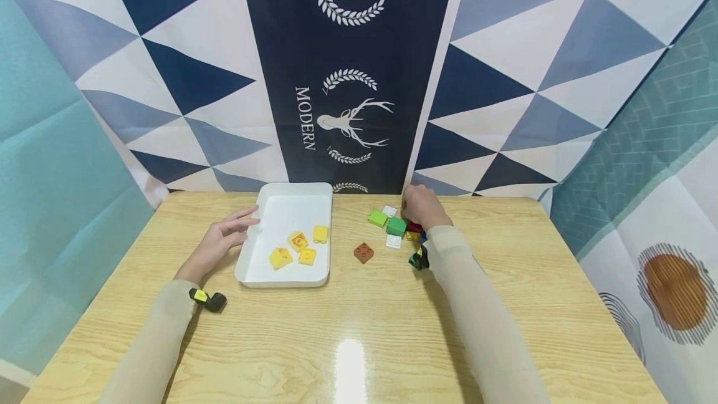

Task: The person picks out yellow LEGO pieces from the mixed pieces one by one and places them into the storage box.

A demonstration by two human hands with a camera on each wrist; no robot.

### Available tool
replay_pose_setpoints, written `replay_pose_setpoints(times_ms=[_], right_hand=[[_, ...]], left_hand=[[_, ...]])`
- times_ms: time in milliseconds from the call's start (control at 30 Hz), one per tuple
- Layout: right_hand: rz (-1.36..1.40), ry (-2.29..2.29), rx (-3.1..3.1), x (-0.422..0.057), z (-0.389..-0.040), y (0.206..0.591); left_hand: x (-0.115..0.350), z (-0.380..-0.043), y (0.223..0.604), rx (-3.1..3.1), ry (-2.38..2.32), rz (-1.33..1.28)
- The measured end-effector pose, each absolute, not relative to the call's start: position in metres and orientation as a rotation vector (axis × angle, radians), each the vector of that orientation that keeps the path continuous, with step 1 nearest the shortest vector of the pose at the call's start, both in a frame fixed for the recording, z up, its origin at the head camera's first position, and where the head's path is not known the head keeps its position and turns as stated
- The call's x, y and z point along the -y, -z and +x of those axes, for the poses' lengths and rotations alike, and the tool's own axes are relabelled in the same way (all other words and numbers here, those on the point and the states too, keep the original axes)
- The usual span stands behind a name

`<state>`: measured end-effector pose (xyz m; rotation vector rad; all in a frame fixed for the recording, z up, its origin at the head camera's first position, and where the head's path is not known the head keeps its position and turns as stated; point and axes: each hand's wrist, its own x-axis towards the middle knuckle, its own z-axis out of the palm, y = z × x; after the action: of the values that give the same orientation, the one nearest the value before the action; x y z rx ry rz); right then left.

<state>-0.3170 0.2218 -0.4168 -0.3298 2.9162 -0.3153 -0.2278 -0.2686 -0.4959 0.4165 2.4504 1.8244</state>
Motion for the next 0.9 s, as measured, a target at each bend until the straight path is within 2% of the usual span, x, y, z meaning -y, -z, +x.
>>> replay_pose_setpoints(times_ms=[533, 900], right_hand=[[-0.383, 0.37, -2.956, -0.223, -0.319, 0.399], [-0.405, 0.358, -2.959, -0.217, -0.318, 0.404]], left_hand=[[0.27, -0.23, 0.499, -2.447, -1.837, 0.419], [0.27, -0.23, 0.499, -2.449, -1.829, 0.412]])
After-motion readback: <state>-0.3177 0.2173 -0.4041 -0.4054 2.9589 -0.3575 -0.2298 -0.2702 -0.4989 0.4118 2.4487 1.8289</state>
